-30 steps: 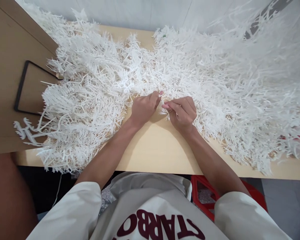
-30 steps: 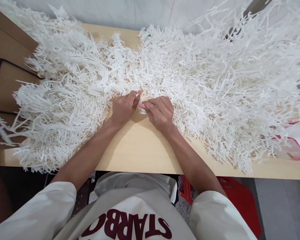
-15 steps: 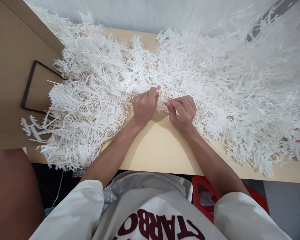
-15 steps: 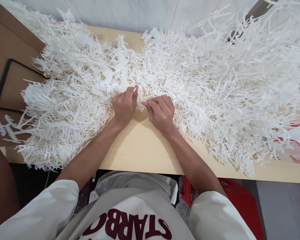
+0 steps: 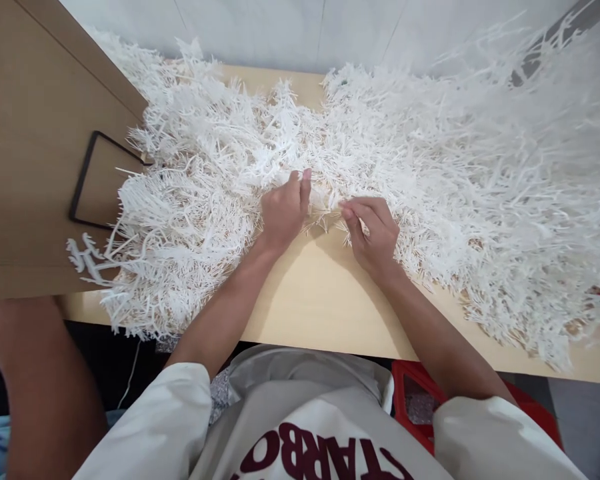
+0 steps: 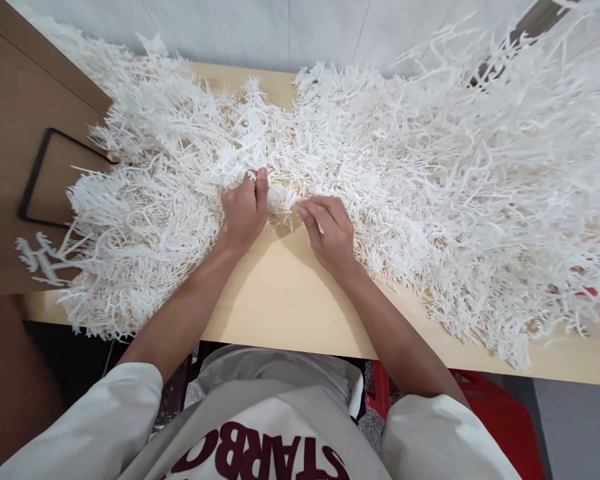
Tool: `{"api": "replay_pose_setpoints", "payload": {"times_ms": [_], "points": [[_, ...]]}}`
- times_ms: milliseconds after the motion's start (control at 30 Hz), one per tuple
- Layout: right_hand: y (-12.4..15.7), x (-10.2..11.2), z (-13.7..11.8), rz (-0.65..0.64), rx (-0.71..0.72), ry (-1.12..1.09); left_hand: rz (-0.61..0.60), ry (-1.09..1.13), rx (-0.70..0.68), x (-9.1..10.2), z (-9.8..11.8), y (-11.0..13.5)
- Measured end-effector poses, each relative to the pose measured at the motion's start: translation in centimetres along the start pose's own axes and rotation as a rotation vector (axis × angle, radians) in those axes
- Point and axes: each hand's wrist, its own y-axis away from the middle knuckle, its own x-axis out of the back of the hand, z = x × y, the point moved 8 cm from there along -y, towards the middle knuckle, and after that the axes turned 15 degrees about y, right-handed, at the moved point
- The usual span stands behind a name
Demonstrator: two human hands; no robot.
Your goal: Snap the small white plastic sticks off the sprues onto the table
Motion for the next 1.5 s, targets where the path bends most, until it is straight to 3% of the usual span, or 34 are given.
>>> {"api": "replay_pose_setpoints", "payload": {"times_ms": [133, 267, 467, 600, 767, 933, 1167, 1333, 1400, 1500], "points": [[-0.3, -0.9, 1.3, -0.064, -0.125, 0.012, -0.007, 0.008, -0.118, -0.3, 1.4, 0.5], [-0.1, -2.0, 0.6, -0.204, -0.033, -0.018, -0.034, 0.013, -0.222, -0.5, 2.8, 0.8], [0.2, -2.0, -0.3, -0.144, 0.080, 0.029, -0.085, -0.018, -0.298, -1.3, 3.2, 1.3], [0.2, -2.7, -0.4, -0.243, 0.092, 0.096, -0.158, -0.063, -0.385, -1.9, 3.8, 1.7], [0.2, -2.5, -0.5, -0.227, 0.090, 0.060, -0.318, -0.060, -0.276, -3.0, 3.3, 1.5], [0.2, -2.8, -1.8, -0.218, 0.213, 0.126, -0.352, -0.051, -0.172, -3.3, 2.7, 1.2], [0.1, -3.0, -3.2, -0.262, 0.253, 0.121, -0.296, -0.013, -0.120, -2.9, 2.0, 0.8], [1.6, -2.2, -6.6, -0.260, 0.470, 0.032, -0.193, 0.103, 0.014, -2.1, 0.2, 0.0], [1.5, -2.0, -5.8, -0.222, 0.390, 0.028, -0.222, 0.104, -0.041, -2.3, 0.7, 0.2], [0.5, -1.6, -2.2, -0.145, 0.082, 0.054, -0.219, 0.093, -0.089, -2.1, 1.6, 0.4]]}}
